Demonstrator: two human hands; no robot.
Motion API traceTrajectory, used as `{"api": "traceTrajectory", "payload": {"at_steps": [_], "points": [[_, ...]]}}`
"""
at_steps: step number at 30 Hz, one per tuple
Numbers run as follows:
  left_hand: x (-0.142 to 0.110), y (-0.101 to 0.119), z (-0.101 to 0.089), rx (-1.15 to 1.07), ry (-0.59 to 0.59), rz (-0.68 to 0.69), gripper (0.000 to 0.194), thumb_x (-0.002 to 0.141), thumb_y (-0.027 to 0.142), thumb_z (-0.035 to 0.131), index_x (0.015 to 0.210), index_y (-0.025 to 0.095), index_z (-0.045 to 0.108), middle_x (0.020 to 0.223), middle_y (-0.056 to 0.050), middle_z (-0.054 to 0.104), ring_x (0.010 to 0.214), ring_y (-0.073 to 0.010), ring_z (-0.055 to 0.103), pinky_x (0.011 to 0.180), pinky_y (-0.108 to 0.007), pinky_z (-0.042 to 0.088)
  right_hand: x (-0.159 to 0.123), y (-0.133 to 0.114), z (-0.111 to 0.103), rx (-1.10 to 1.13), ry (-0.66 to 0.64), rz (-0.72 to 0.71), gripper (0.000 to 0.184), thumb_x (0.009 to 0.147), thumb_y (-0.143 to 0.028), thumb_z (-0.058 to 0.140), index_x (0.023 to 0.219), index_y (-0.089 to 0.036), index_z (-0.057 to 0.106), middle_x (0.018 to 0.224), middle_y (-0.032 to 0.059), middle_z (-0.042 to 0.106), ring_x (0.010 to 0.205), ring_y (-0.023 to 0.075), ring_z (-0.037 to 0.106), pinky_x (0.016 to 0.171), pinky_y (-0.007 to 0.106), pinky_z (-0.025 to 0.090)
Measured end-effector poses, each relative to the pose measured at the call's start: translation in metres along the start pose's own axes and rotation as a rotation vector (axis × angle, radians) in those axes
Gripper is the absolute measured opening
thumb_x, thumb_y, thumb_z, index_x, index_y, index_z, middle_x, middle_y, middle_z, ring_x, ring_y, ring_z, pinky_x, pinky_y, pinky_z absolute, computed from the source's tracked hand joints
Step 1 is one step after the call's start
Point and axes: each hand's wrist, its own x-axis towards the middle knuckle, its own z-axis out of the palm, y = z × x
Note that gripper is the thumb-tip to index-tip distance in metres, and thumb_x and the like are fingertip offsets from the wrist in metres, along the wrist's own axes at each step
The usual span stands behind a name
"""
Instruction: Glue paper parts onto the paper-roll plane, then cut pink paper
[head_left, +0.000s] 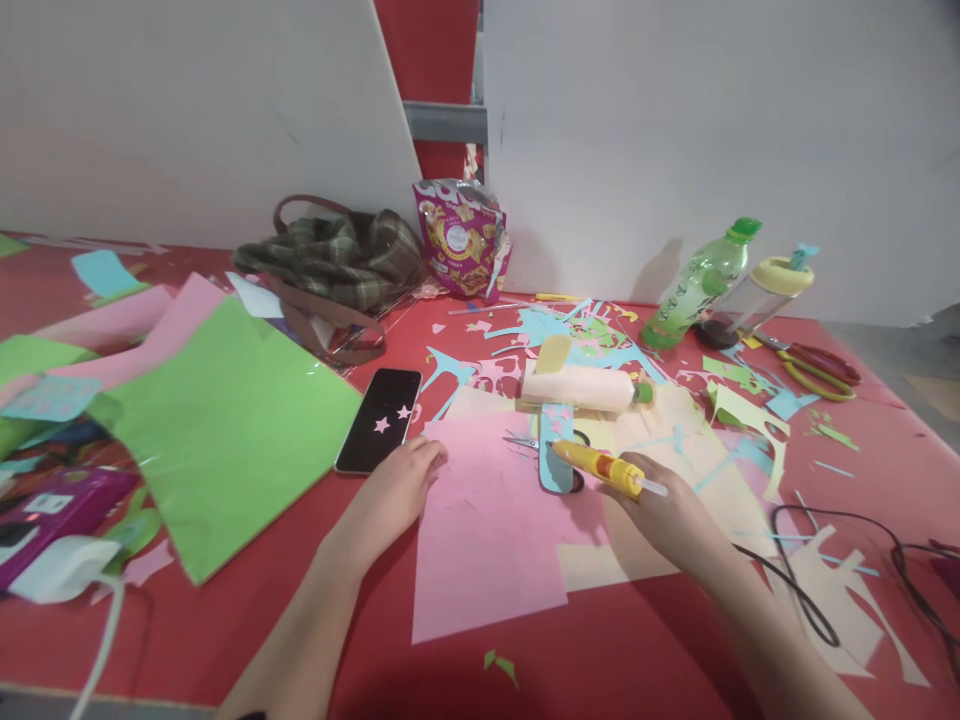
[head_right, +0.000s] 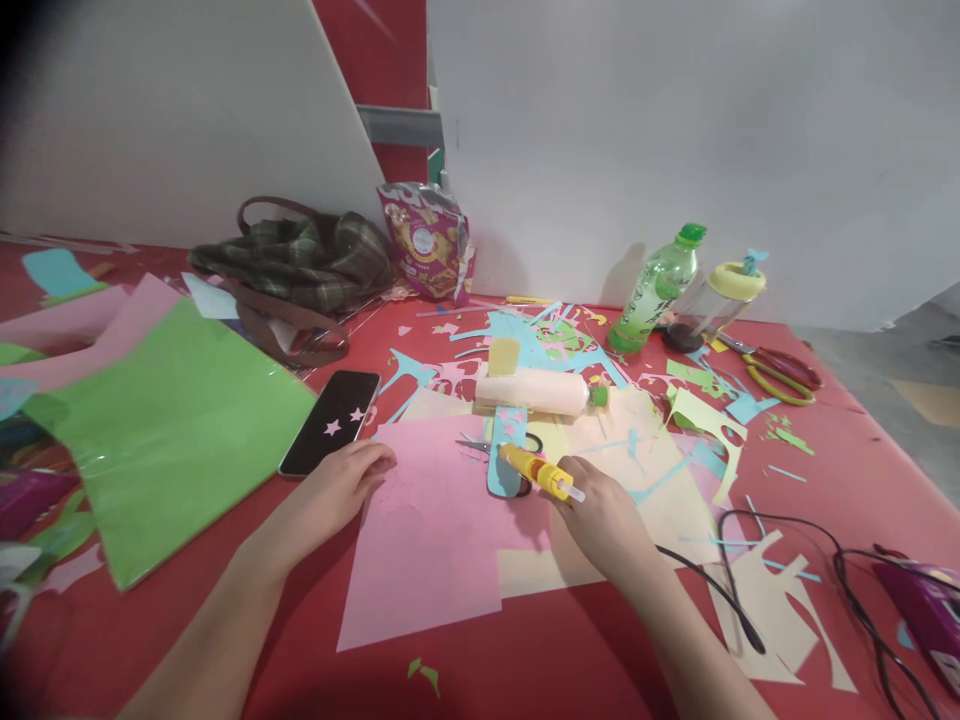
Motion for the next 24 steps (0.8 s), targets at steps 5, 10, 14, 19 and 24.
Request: {"api": "traceTrajectory", "payload": {"at_steps": [5,10,14,19,24], "points": [[-0.003,-0.004,-0.004,-0.005,0.001,-0.022,0.016,0.075,0.013,0.035,0.078,0.018,0.050,0.081,-0.003,0.055,0.076,-0.0161,0.051,0.069,-0.027,0.038,0.000,0.003,0.002,-0.011,0.010,-0.018,0.022,0.078,-0.039,0.044,0.066,-0.022,0.038,0.059,-0.0014,0.050,0.048,0.0135,0.047,0.044,0.023,0.034],[-0.004,-0.005,-0.002,0.005,-0.056,-0.021,0.016,0.074,0.013,0.035,0.075,0.019,0.050,0.079,-0.003,0.055,0.075,-0.0167,0.051,0.067,-0.028,0.037,-0.001,0.004,0.002,-0.035,0.043,-0.053,0.018,0.078,-0.032,0.043,0.063,-0.022,0.039,0.058,-0.0015,0.050,0.046,0.0126,0.048,0.042,0.022,0.031],[-0.003,-0.005,-0.002,-0.007,-0.056,-0.022,0.016,0.074,0.012,0.035,0.077,0.018,0.050,0.080,-0.004,0.056,0.076,-0.0166,0.051,0.068,-0.028,0.037,-0.002,0.001,0.000,-0.070,0.054,-0.086,0.016,0.077,-0.027,0.042,0.063,-0.021,0.041,0.058,-0.0013,0.049,0.045,0.0121,0.047,0.042,0.022,0.030],[-0.003,-0.001,-0.006,-0.003,-0.059,-0.019,0.016,0.074,0.011,0.037,0.076,0.018,0.051,0.079,-0.003,0.056,0.074,-0.0160,0.052,0.067,-0.027,0.038,-0.004,-0.002,-0.003,-0.113,-0.012,-0.095,0.013,0.078,-0.020,0.038,0.066,-0.020,0.042,0.062,-0.0002,0.049,0.048,0.0125,0.051,0.044,0.022,0.033],[0.001,0.009,-0.005,0.030,-0.012,0.002,0.017,0.077,0.016,0.036,0.076,0.017,0.053,0.081,-0.005,0.056,0.077,-0.0168,0.051,0.070,-0.028,0.038,-0.007,-0.001,-0.008,-0.107,-0.004,-0.145,0.010,0.077,-0.017,0.037,0.075,-0.019,0.046,0.069,0.0030,0.053,0.055,0.0152,0.054,0.048,0.024,0.036]]}}
